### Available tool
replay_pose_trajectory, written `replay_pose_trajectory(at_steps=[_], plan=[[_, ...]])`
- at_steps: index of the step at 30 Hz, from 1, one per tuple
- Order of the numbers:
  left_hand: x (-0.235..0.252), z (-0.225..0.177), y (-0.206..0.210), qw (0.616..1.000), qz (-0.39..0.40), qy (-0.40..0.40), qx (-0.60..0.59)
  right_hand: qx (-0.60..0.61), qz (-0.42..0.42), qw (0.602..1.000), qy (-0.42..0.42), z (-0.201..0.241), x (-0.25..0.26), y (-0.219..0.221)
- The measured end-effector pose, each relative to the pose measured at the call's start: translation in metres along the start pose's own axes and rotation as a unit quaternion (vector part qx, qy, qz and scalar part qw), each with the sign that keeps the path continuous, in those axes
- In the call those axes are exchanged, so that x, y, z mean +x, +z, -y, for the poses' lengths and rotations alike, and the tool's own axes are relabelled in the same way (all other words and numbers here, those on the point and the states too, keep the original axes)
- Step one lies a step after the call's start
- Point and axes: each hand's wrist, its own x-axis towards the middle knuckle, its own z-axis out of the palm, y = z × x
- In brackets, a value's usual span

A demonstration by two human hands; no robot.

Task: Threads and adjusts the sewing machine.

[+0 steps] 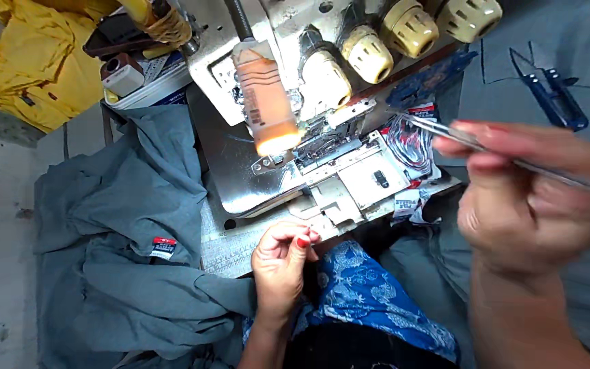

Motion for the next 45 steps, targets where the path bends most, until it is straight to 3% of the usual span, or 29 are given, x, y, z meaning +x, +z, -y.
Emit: replay_pose_trajectory(at_steps=[5,10,27,45], plan=[[-0.001,0.021,-0.023,0.953,0.028,0.118,0.28,0.092,0.081,0.991,0.06,-0.023,0.012,0.034],[0.002,0.04,-0.027,0.893,0.053,0.182,0.408,0.137,0.104,0.979,0.106,-0.033,0.006,0.051],[0.003,0.041,-0.025,0.869,0.061,0.193,0.451,0.158,0.11,0.974,0.117,-0.04,0.002,0.058],[0.003,0.042,-0.025,0.868,0.059,0.199,0.451,0.153,0.114,0.975,0.111,-0.038,0.004,0.064]])
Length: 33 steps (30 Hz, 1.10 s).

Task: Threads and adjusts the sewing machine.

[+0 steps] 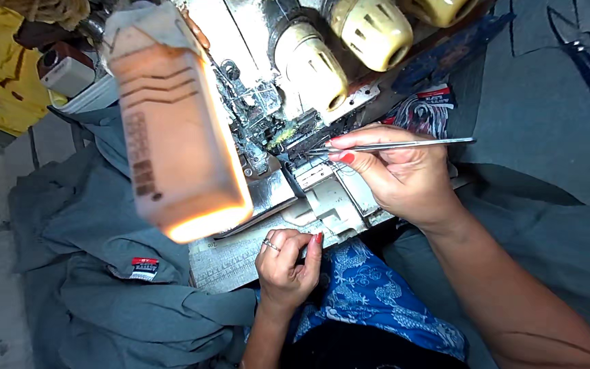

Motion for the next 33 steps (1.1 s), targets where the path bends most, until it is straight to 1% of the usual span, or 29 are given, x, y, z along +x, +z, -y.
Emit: replay_pose_trajectory(at_steps=[18,26,33], plan=[[-0.0003,-0.0004,0.0003,1.0,0.0,-0.002,0.007,0.014,-0.003,1.0,0.012,0.0041,-0.0001,0.002],[-0.0002,0.0001,0.0004,1.0,-0.001,0.002,0.008,0.011,0.012,1.0,0.015,0.0023,0.0009,0.0058],[-0.0003,-0.0002,0.0001,1.0,-0.004,0.001,0.004,-0.004,-0.003,1.0,-0.005,0.0031,0.0008,0.0063]])
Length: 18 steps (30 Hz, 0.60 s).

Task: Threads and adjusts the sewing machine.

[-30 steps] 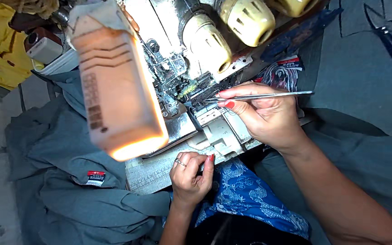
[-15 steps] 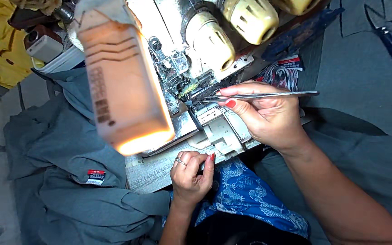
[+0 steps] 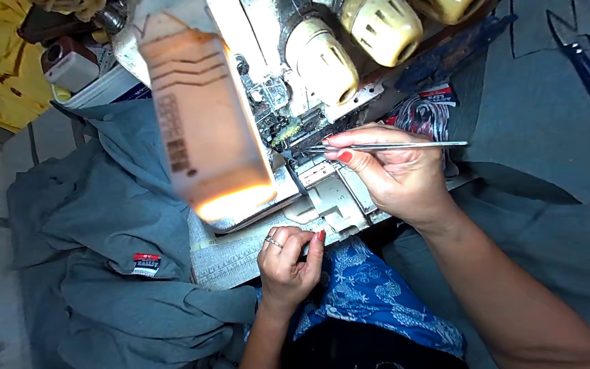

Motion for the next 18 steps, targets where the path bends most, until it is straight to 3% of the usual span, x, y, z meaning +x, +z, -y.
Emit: replay_pose_trajectory(at_steps=[6,11,18], plan=[[0.0,-0.002,-0.004,0.997,-0.015,-0.017,-0.069,0.004,-0.025,0.999,-0.022,0.012,-0.005,-0.003],[0.022,-0.038,-0.016,0.983,-0.084,-0.033,-0.158,0.032,-0.03,0.999,-0.03,0.033,-0.022,-0.01],[0.056,-0.048,-0.013,0.975,-0.054,-0.042,-0.213,0.128,-0.058,0.99,-0.006,0.048,-0.044,-0.006]])
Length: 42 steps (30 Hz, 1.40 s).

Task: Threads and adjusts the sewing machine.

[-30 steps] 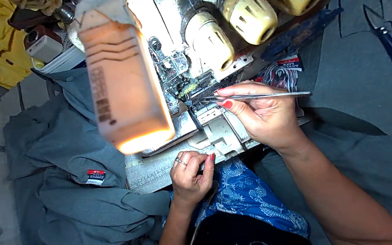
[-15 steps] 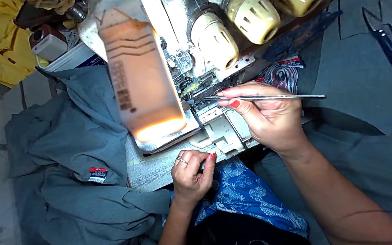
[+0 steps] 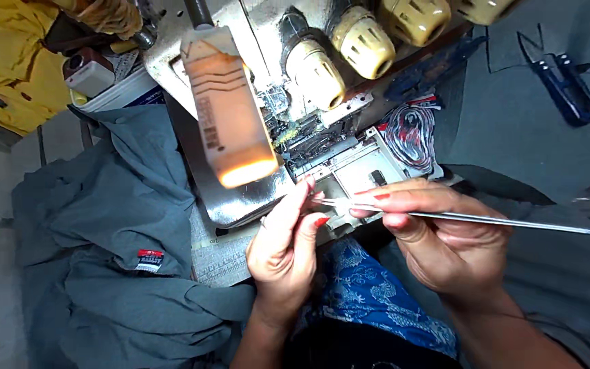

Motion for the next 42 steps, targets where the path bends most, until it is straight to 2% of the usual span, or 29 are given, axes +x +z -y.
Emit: replay_pose_trajectory(at_steps=[9,14,19,25,32,36,42], plan=[[0.004,0.003,-0.005,0.999,-0.029,-0.009,-0.02,0.057,0.008,0.998,0.004,0.0,0.006,-0.003],[-0.003,0.0,-0.013,0.999,-0.008,-0.034,-0.037,-0.108,0.019,0.991,-0.081,-0.024,0.027,0.008],[-0.019,-0.01,-0.019,0.995,0.049,-0.031,-0.082,-0.125,0.095,0.981,-0.111,-0.042,0.037,0.019],[-0.03,-0.007,-0.018,0.991,0.053,-0.05,-0.11,-0.167,0.099,0.973,-0.121,-0.049,0.041,0.022],[-0.032,-0.003,-0.016,0.989,0.062,-0.053,-0.121,-0.207,0.091,0.956,-0.185,-0.05,0.041,0.011],[-0.032,-0.001,-0.013,0.988,0.068,-0.052,-0.126,-0.199,0.074,0.962,-0.172,-0.054,0.042,0.006],[-0.031,0.0,-0.014,0.992,0.069,-0.035,-0.097,-0.179,0.029,0.978,-0.107,-0.056,0.042,0.008]])
